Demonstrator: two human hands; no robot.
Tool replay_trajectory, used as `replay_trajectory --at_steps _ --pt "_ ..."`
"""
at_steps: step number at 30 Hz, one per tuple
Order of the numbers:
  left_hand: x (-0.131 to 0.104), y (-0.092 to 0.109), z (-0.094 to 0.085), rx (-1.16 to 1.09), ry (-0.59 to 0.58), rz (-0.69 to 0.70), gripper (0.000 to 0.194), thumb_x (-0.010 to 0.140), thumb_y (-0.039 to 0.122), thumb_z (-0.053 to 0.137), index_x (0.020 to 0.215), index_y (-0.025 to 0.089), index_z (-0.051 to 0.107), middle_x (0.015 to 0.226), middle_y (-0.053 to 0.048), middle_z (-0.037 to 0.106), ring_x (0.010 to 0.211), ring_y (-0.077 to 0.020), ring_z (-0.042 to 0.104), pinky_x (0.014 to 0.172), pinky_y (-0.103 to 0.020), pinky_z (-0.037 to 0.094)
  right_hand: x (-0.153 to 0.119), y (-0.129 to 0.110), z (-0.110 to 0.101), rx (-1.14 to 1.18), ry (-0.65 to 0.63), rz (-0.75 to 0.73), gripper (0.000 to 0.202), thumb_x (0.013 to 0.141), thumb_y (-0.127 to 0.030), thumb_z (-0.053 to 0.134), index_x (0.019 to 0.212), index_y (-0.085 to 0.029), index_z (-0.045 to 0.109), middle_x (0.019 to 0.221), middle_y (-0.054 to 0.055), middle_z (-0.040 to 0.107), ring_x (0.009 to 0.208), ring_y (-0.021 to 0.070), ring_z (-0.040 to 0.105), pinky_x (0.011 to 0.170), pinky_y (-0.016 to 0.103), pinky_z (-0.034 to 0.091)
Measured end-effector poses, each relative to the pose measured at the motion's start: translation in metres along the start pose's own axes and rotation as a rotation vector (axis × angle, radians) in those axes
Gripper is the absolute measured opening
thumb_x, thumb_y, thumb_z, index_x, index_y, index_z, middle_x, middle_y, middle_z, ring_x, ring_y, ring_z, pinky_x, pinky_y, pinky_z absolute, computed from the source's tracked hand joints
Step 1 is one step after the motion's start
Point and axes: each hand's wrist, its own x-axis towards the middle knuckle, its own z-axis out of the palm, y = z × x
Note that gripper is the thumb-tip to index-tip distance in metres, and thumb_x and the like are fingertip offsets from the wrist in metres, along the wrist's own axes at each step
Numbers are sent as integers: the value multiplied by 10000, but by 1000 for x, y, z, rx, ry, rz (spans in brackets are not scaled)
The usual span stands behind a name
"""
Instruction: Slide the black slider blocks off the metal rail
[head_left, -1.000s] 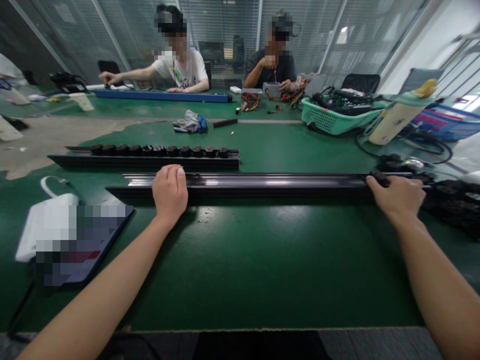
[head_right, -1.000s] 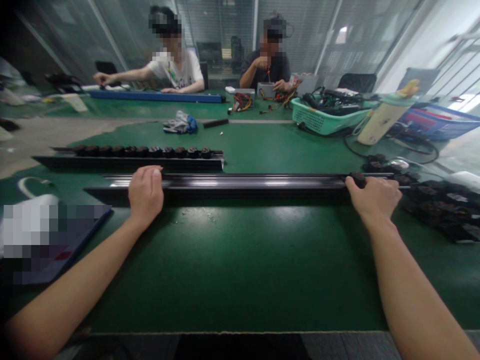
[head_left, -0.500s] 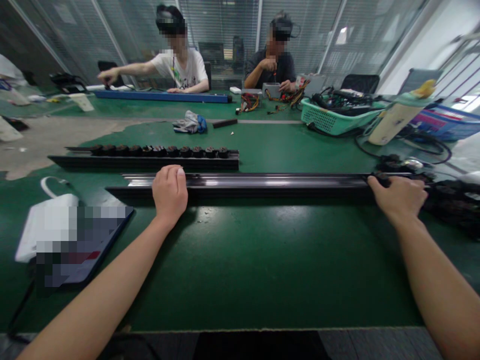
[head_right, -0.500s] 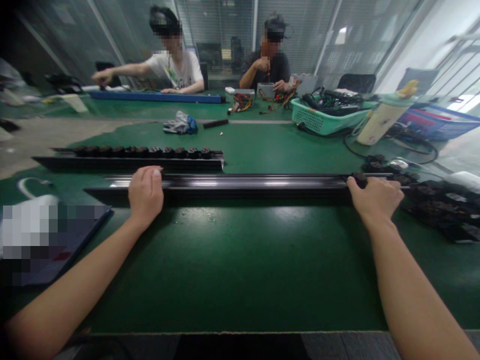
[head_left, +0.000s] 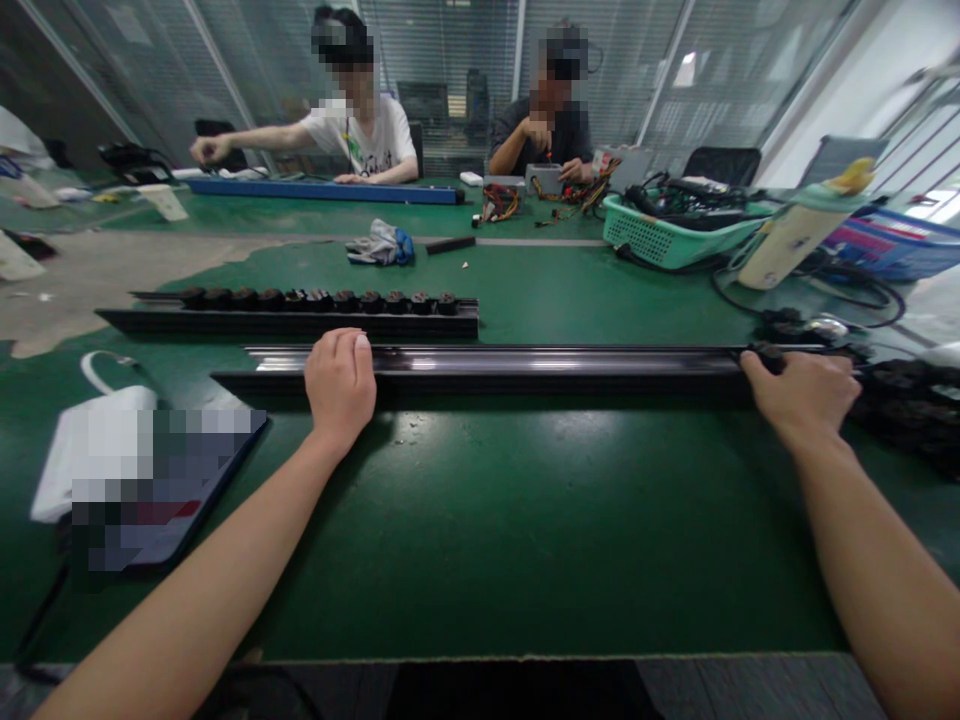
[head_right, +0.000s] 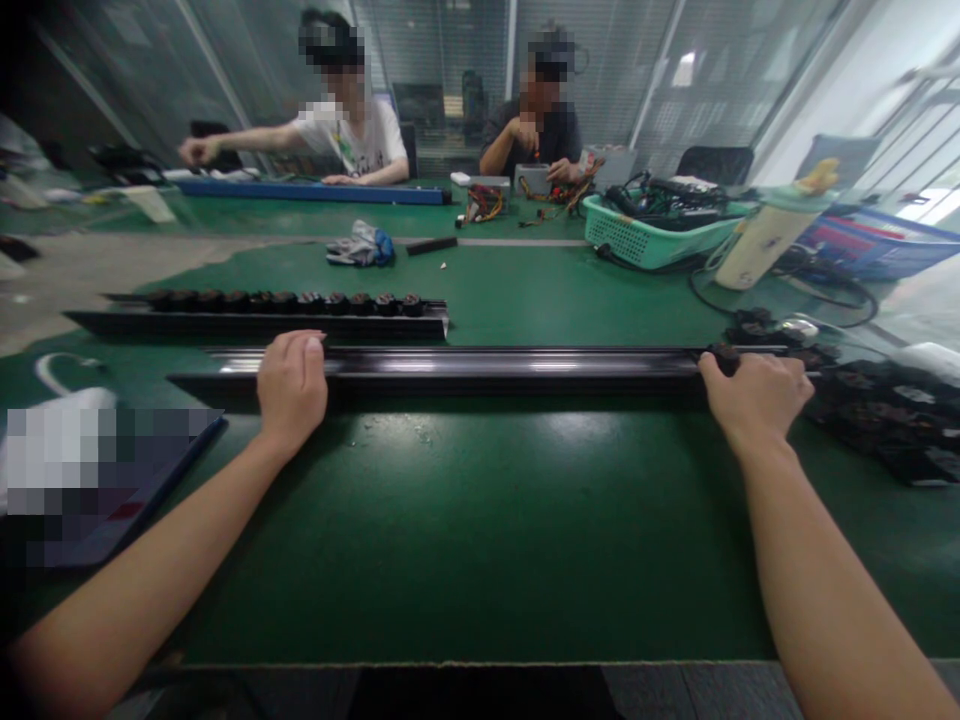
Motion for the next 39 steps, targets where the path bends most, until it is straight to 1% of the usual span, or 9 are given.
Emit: replay_trajectory --at_steps 8,13,15,22,28,32,39 --pt "0 -1 0 -4 5 7 481 1101 454 254 1128 215 671 1215 -170 703 1183 -334 645 1099 -513 489 2 2 1 -26 -4 9 784 959 -593 458 1218 79 768 1187 354 711 1215 451 566 986 536 484" --pt "0 -1 1 -8 7 6 482 1101 461 259 1125 216 673 1211 -172 704 1184 -337 645 1097 -519 488 6 4 2 -52 -14 -49 735 954 -533 474 1142 113 769 1092 364 726 1074 406 583 994 504 468" --pt "0 -2 1 -11 7 6 479 1100 461 261 1124 217 673 1205 -170 705 1186 -336 644 1100 -519 486 7 6 3 -45 -4 -60 721 948 -516 478 1123 120 768 1072 367 726 1052 398 578 1004 500 461" --pt "0 -2 1 -20 4 -6 474 1097 464 264 1131 218 668 1223 -171 699 1194 -339 638 1113 -526 477 7 8 5 8 3 -31 777 961 -528 460 1173 163 746 1137 389 717 1151 442 563 1008 490 476" --pt "0 -1 0 -31 -8 -12 489 1098 464 260 1141 205 673 1245 -190 692 1214 -353 639 1119 -538 467 6 7 3 26 0 4 806 934 -536 454 1178 177 741 1134 401 710 1194 455 549 1017 498 484" --pt "0 0 -1 -14 -15 -11 492 1097 460 254 1144 202 670 1243 -186 694 1211 -346 639 1117 -529 473 7 8 3 31 11 11 793 917 -540 470 1176 156 749 1143 402 704 1180 452 548 989 511 498" --pt "0 -1 0 -20 -6 -11 470 1098 459 262 1142 217 662 1240 -169 692 1208 -332 635 1121 -514 473 9 13 5 16 0 17 782 949 -560 459 1229 107 756 1166 379 709 1201 448 555 961 519 525"
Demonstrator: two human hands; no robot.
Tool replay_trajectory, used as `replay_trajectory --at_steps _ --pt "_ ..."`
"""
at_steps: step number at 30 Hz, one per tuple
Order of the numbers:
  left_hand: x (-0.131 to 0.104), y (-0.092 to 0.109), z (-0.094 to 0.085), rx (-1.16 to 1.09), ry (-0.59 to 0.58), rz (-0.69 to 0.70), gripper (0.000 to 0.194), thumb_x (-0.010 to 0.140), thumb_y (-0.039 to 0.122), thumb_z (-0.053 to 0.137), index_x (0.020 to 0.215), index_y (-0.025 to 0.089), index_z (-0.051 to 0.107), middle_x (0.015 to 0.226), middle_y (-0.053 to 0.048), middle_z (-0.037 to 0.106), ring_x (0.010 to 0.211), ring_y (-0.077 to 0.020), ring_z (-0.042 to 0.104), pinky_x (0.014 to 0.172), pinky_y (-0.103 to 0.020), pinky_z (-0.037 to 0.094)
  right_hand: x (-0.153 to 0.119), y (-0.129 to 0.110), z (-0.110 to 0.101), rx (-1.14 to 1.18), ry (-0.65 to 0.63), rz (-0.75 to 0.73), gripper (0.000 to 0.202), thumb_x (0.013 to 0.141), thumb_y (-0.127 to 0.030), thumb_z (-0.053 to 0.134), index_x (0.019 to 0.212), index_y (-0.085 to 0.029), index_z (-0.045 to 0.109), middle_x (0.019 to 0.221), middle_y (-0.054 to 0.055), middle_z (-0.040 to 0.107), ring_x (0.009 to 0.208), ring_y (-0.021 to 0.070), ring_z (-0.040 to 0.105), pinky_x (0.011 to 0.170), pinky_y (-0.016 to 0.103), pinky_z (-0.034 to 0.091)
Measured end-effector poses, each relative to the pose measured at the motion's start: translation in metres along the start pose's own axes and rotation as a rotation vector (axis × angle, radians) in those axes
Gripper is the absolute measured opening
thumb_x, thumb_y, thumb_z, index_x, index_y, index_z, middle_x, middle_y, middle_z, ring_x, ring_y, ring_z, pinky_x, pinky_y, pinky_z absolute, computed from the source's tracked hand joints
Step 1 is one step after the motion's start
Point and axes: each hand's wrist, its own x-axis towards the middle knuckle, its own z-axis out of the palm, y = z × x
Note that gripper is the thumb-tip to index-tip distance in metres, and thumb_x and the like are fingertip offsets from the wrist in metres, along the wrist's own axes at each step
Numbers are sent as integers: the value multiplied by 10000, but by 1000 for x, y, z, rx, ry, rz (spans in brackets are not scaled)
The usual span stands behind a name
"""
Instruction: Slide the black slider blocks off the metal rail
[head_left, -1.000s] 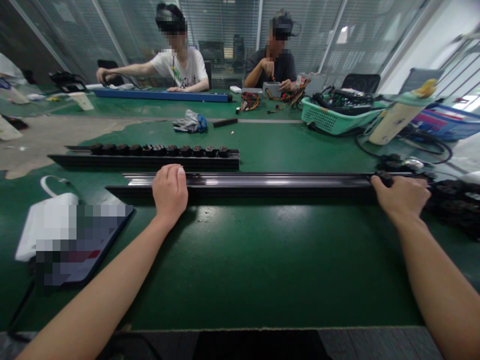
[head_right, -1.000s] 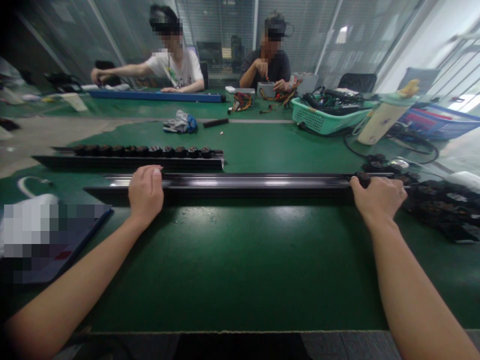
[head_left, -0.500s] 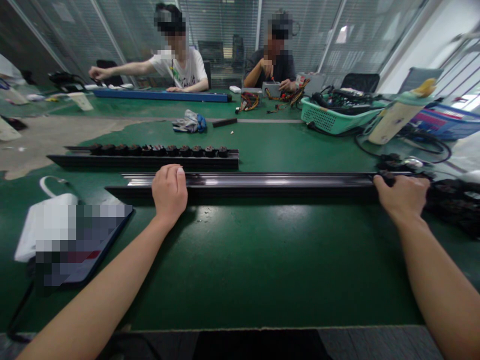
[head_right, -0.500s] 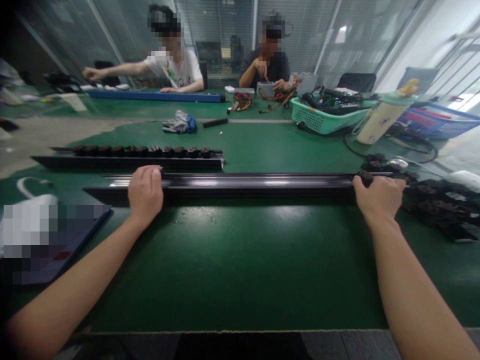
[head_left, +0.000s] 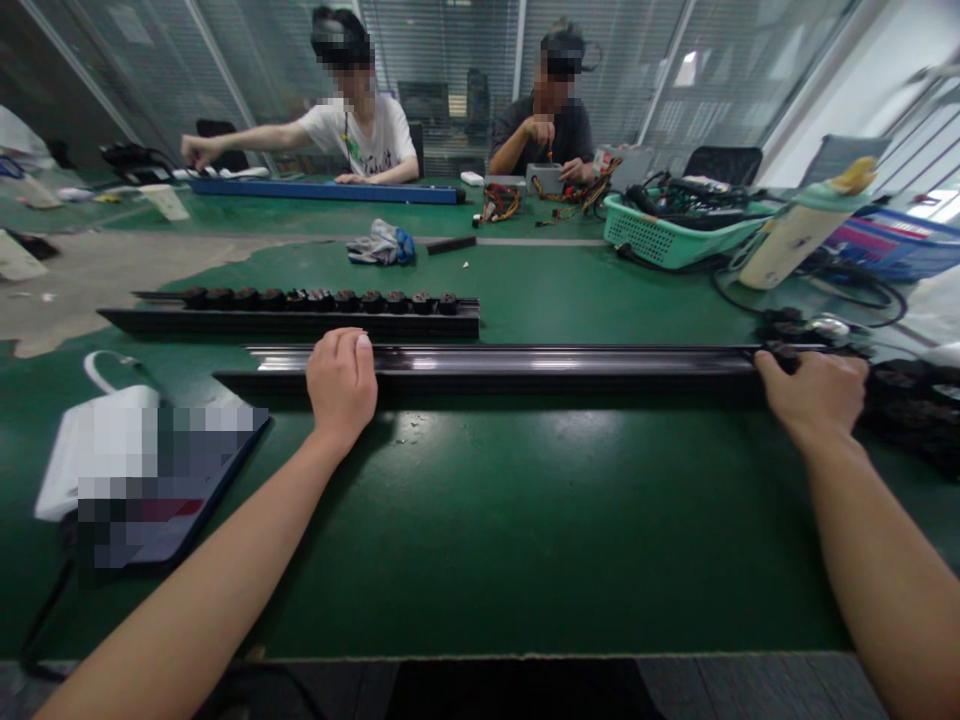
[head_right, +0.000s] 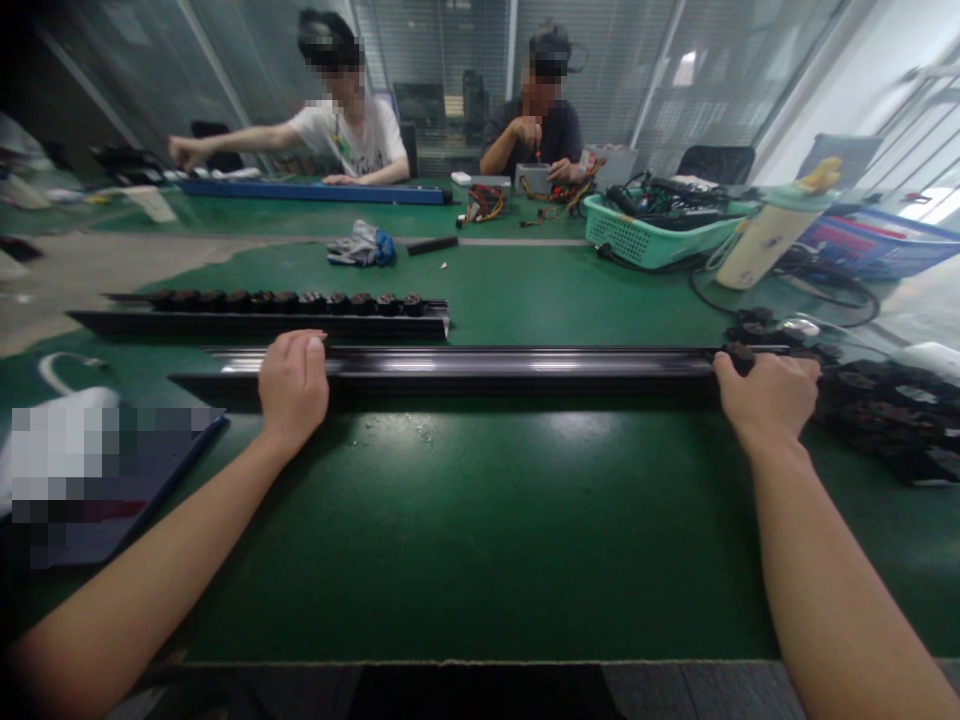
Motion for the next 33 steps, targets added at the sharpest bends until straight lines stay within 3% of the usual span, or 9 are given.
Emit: replay_trajectory --at_steps 7,18,33 --pt "0 0 0 1 -11 -14 475 1094 458 259 1142 209 660 1244 -173 689 1220 -337 625 1135 -525 461 2 4 2 5 6 3 785 932 -586 451 1238 66 763 1172 376 706 1200 470 565 943 560 545" --pt "0 -2 2 11 6 8 481 1096 452 254 1128 204 664 1235 -177 694 1198 -337 636 1111 -520 480 9 15 6 53 -32 21 775 962 -596 460 1303 43 738 1274 355 696 1220 456 614 1046 559 518" --pt "0 -3 2 17 7 8 486 1097 463 247 1126 211 662 1233 -170 699 1197 -332 637 1111 -513 482 9 14 4 5 -37 56 758 965 -611 483 1287 18 759 1268 345 725 1211 468 681 1013 534 545"
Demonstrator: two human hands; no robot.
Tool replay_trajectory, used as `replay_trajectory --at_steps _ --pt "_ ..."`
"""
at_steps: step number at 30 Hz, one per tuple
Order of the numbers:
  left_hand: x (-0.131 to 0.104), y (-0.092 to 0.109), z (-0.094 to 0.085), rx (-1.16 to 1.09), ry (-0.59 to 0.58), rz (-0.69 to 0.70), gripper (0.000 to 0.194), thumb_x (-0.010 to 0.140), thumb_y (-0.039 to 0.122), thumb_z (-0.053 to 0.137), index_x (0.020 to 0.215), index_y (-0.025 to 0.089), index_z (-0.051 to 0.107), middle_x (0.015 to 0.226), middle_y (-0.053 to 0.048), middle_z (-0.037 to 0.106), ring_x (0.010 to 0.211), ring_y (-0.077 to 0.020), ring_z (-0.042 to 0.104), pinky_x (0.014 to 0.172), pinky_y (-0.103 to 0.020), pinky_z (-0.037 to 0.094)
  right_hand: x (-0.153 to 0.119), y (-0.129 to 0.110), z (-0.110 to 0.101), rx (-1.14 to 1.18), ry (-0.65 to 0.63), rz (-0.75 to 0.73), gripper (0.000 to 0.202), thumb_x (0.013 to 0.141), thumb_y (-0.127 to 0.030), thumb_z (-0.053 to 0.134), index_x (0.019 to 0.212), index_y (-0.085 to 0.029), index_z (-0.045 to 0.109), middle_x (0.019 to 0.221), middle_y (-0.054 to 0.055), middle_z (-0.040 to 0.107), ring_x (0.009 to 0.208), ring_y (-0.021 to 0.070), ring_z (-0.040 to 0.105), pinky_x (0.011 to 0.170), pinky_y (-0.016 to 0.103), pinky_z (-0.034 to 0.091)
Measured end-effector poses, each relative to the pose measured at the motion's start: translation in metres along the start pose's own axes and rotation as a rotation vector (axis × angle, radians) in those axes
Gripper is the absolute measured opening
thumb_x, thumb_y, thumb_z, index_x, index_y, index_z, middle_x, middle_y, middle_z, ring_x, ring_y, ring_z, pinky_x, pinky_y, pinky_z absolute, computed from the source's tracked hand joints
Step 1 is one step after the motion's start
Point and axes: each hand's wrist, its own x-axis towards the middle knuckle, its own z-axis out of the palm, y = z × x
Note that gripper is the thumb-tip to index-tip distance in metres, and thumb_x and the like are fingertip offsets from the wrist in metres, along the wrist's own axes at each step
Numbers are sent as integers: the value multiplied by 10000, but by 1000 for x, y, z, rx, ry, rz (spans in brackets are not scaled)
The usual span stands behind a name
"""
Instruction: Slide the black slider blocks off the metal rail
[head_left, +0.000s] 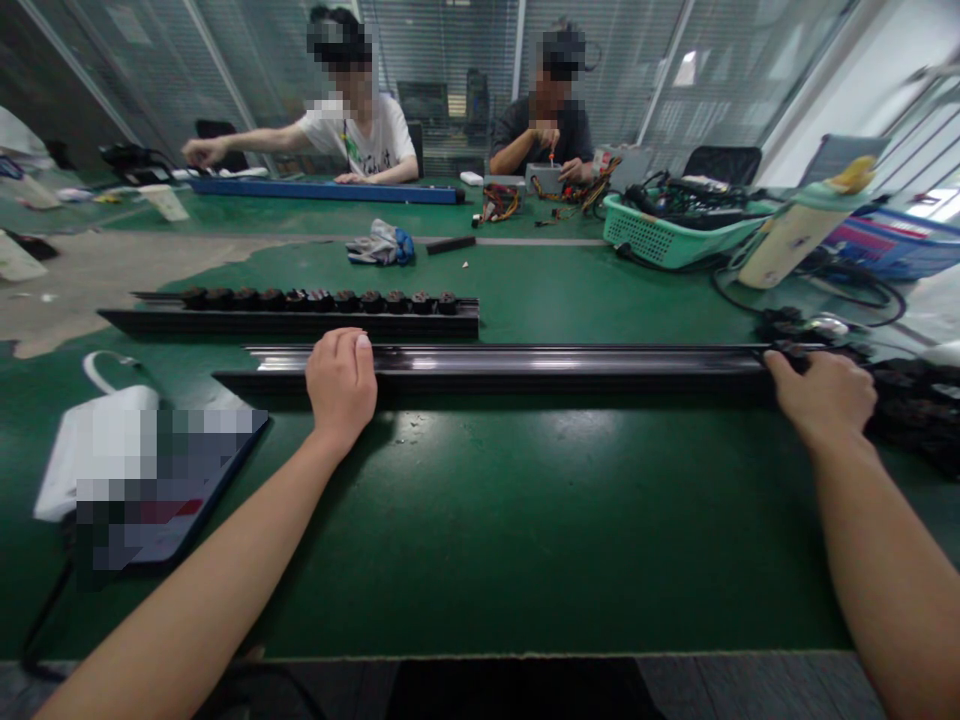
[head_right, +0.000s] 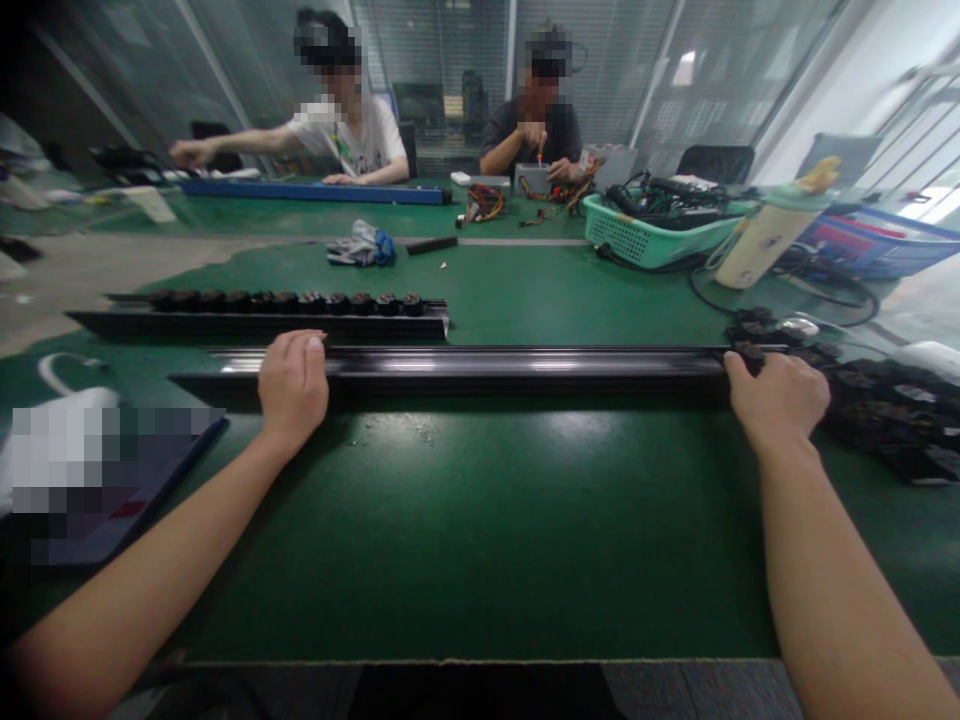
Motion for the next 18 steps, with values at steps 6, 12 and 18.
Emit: replay_trajectory --at_steps 6,12,18 --pt "1 2 -1 -2 -7 -4 507 1092 468 235 1129 197 662 1241 -189 700 1210 -347 634 1118 -526 472 -6 -11 -10 -26 -61 72 770 999 -620 433 1319 14 728 1294 350 714 1225 481 688 996 558 548" --pt "0 4 -4 -9 -20 -25 496 1085 471 243 1128 199 655 1248 -189 696 1219 -345 633 1121 -525 468 -2 -14 -27 -125 -169 81 774 1014 -660 432 1344 -21 718 1239 334 739 1218 475 701 973 549 551" --pt "0 3 -3 0 -14 -20 479 1088 466 246 1117 217 654 1251 -170 704 1217 -333 634 1119 -508 473 8 3 -31 -89 -174 72 801 907 -826 547 1366 -206 767 1350 268 732 1278 484 667 1014 576 514"
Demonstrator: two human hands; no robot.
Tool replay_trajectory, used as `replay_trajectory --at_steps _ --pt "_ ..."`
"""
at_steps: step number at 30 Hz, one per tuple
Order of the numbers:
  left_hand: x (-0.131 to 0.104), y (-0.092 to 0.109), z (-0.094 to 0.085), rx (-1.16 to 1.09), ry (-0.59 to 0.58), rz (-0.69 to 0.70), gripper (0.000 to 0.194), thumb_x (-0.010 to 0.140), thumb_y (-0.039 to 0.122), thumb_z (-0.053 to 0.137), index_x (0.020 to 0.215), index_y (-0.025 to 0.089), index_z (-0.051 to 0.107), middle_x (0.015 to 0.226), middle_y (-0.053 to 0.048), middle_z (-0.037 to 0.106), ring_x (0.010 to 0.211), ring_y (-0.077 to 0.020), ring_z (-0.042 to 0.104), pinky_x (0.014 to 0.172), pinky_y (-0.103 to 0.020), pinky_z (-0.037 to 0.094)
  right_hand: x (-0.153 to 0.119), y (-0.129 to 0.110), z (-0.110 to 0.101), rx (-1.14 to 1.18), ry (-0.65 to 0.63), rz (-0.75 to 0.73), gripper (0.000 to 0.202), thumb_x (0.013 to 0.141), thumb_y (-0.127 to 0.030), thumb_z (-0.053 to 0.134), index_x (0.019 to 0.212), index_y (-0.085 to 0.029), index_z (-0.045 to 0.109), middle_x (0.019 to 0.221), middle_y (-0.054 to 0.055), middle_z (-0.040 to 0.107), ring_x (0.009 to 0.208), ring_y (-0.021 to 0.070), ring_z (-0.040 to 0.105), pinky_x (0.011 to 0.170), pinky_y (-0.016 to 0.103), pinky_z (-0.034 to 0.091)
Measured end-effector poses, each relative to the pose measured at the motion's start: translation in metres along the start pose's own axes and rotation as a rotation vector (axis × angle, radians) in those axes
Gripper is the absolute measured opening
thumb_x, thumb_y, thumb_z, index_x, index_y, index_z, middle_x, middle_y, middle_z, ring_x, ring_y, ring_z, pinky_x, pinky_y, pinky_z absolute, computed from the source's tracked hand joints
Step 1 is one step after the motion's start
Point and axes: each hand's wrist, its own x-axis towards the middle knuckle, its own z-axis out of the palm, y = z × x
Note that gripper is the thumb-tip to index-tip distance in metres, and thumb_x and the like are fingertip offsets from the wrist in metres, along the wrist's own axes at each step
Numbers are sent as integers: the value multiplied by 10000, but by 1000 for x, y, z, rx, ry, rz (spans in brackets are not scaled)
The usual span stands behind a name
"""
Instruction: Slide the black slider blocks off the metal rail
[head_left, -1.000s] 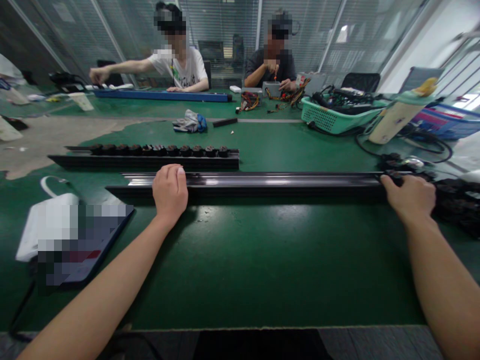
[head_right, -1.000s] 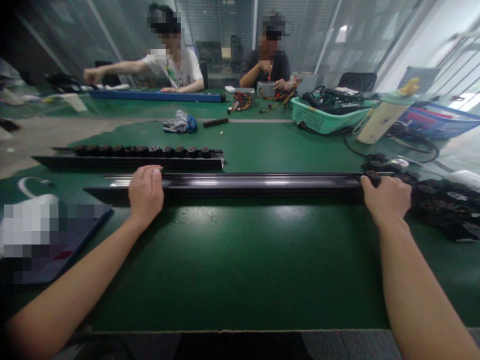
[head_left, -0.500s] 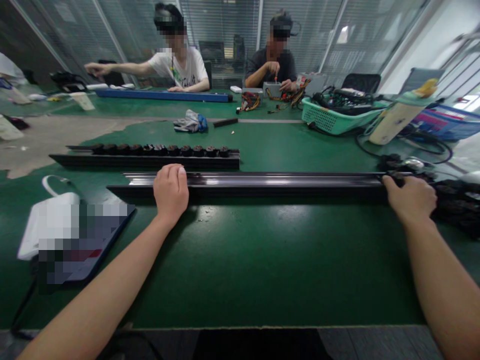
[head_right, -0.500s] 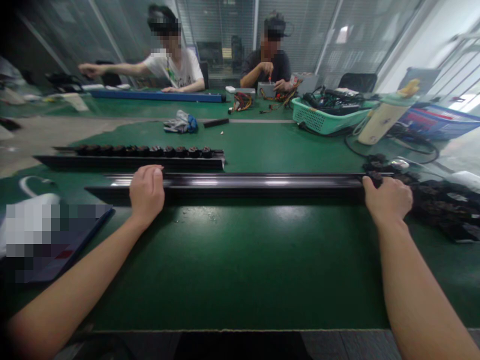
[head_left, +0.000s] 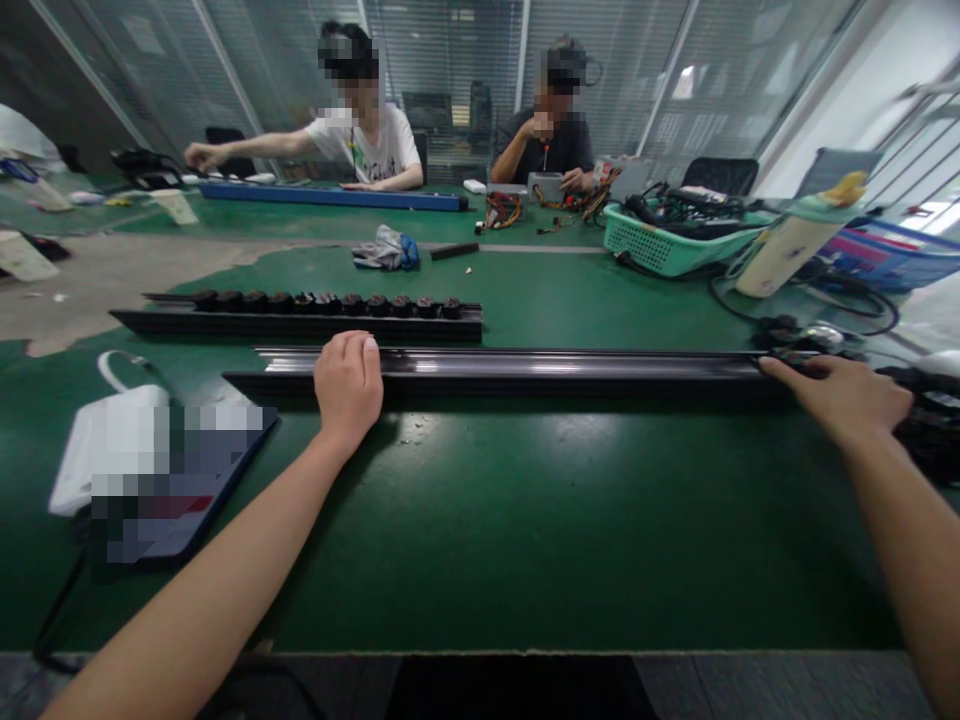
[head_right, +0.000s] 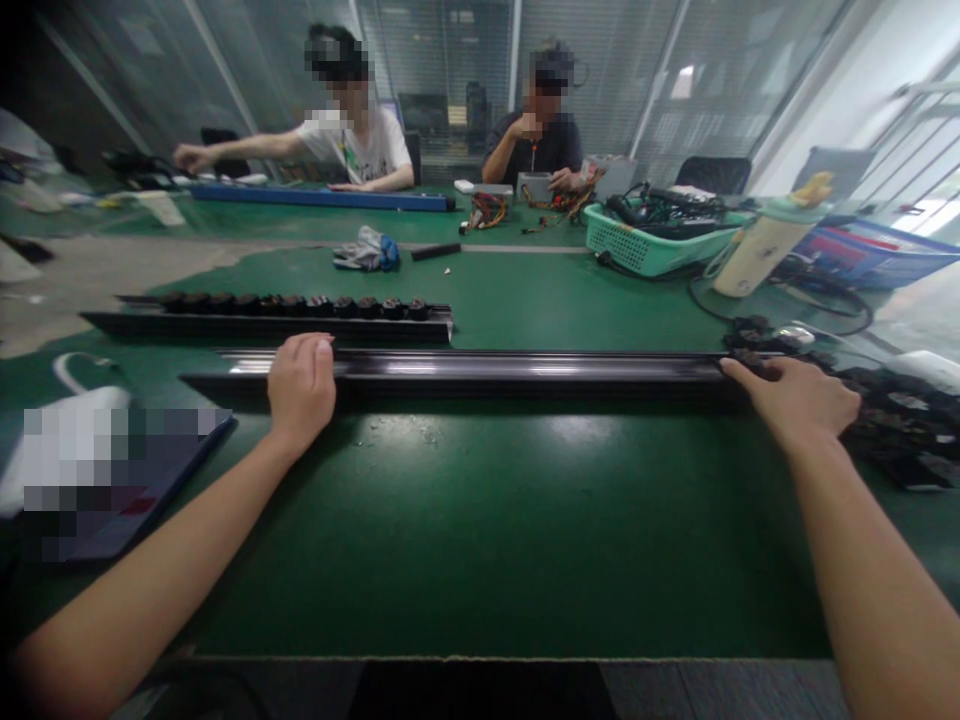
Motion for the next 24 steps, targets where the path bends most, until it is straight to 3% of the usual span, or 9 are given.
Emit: replay_trajectory --at_steps 7,15,21,24 --pt "0 0 -1 1 10 9 454 1093 459 265 1118 228 655 1240 -157 712 1201 -325 649 1104 -499 487 1 6 17 90 130 34 837 825 -861 564 1287 -207 808 1238 278 763 1179 517 680 931 590 504" --pt "0 1 0 -1 -1 6 484 1088 474 246 1115 214 654 1246 -182 707 1213 -343 637 1112 -524 474 1 10 23 103 170 48 830 820 -873 571 1284 -229 815 1214 252 777 1179 487 694 943 571 509" --pt "0 1 1 -9 2 -5 465 1087 470 264 1115 219 654 1240 -169 704 1214 -332 636 1119 -509 467 10 18 38 227 243 57 823 811 -844 642 1306 -211 816 1375 269 720 1316 499 633 1054 622 491" --pt "0 1 0 -5 3 -4 464 1088 467 263 1119 221 656 1242 -169 702 1217 -336 635 1119 -514 469 19 24 49 290 293 -21 701 850 -725 680 1251 -170 828 1266 243 774 1410 477 570 1177 637 416"
